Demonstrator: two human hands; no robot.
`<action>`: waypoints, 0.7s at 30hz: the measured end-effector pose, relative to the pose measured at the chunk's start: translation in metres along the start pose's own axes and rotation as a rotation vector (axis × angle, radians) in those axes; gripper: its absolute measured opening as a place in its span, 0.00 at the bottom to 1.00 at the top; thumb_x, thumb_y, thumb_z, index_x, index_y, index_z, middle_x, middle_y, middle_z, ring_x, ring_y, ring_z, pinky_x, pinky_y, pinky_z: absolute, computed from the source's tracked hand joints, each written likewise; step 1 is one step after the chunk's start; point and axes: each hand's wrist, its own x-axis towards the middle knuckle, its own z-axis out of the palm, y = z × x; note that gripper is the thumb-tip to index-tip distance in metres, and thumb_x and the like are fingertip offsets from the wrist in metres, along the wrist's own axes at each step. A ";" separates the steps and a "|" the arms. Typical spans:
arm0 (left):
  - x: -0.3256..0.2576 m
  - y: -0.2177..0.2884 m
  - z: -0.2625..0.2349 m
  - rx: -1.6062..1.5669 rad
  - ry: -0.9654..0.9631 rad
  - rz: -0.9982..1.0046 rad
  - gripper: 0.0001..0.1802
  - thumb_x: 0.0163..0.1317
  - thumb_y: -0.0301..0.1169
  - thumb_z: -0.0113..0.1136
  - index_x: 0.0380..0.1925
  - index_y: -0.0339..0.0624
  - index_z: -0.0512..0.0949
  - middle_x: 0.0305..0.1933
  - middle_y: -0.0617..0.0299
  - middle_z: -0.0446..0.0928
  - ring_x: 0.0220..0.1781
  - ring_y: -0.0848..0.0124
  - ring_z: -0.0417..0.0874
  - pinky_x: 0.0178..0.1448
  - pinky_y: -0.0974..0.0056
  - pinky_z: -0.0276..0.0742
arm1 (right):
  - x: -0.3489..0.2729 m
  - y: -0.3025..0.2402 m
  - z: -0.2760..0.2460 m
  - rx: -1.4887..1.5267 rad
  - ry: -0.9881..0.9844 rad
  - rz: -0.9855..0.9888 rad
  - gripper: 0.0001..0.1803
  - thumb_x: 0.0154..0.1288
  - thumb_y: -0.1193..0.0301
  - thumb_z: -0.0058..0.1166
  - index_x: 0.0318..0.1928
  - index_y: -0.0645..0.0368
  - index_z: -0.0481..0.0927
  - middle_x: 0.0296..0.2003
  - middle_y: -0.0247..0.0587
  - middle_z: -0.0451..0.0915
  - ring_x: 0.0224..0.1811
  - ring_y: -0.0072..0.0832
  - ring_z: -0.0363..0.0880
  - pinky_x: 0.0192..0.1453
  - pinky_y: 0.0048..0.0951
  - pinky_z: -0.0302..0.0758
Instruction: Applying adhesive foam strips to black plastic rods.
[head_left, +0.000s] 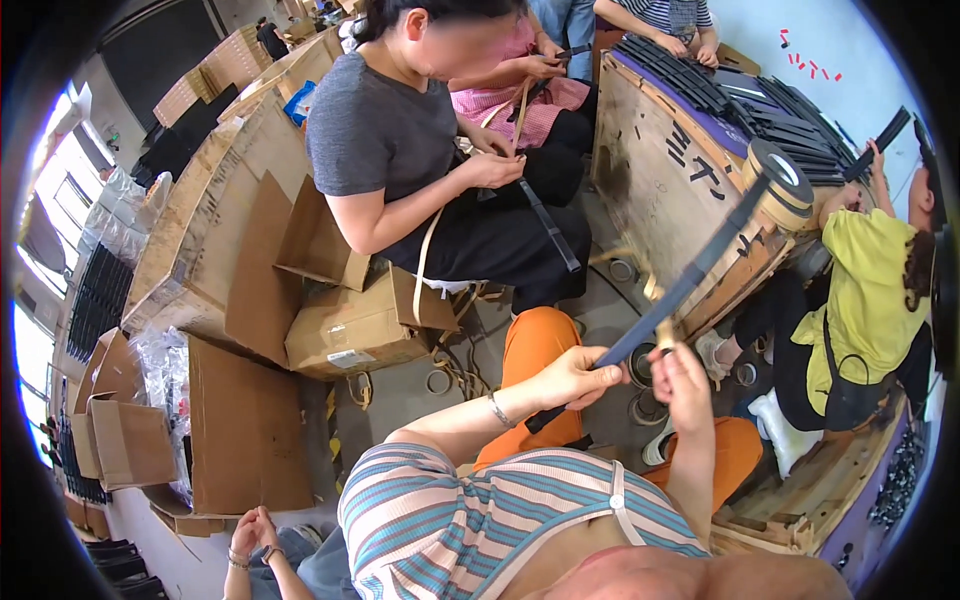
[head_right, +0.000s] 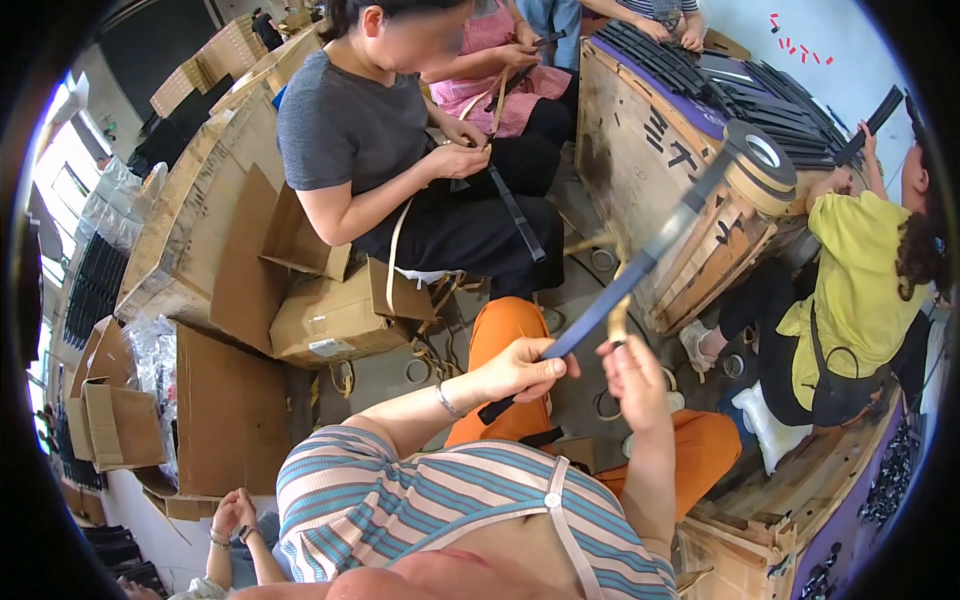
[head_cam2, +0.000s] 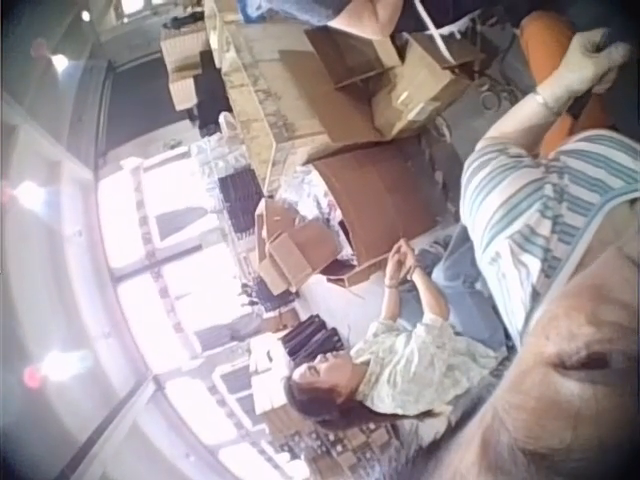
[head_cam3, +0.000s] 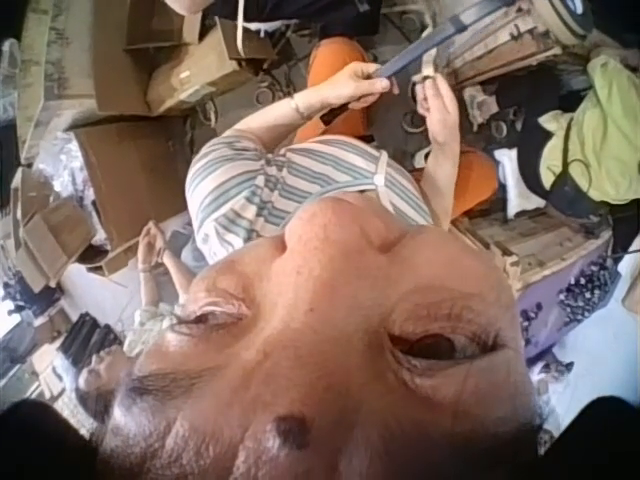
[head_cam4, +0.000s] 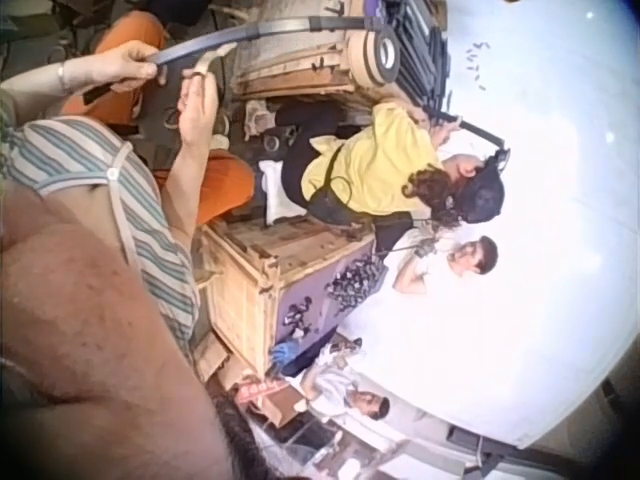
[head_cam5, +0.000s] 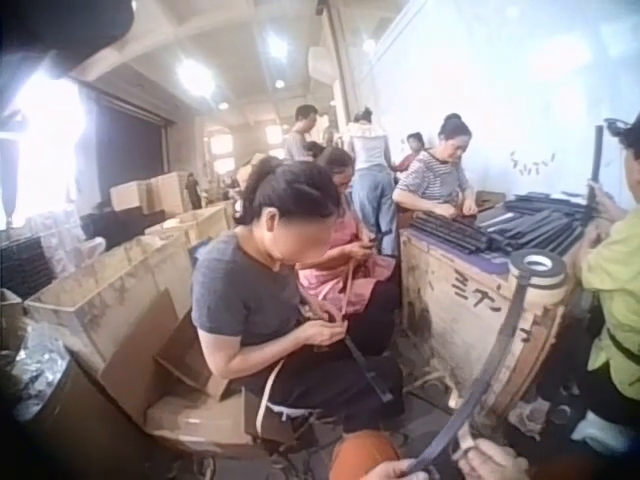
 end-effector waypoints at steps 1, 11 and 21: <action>0.001 0.000 0.002 0.001 0.083 0.032 0.17 0.64 0.42 0.52 0.36 0.36 0.72 0.12 0.70 0.61 0.10 0.82 0.59 0.14 0.75 0.52 | -0.002 0.005 0.005 -0.032 -0.064 0.038 0.12 0.70 0.65 0.38 0.39 0.60 0.70 0.22 0.25 0.63 0.19 0.10 0.54 0.20 0.11 0.52; -0.006 0.005 0.004 -0.150 0.282 0.044 0.06 0.62 0.29 0.53 0.29 0.37 0.71 0.11 0.69 0.63 0.08 0.81 0.58 0.12 0.74 0.50 | -0.018 0.019 0.034 -0.319 -0.173 0.136 0.12 0.67 0.70 0.43 0.33 0.67 0.76 0.22 0.34 0.74 0.26 0.18 0.72 0.31 0.18 0.70; 0.000 0.002 0.013 -0.087 0.320 -0.031 0.06 0.61 0.30 0.54 0.29 0.40 0.71 0.14 0.67 0.68 0.09 0.83 0.61 0.11 0.76 0.49 | -0.011 0.004 0.048 -0.250 -0.102 -0.243 0.07 0.63 0.76 0.47 0.34 0.69 0.76 0.37 0.40 0.72 0.28 0.19 0.74 0.32 0.18 0.72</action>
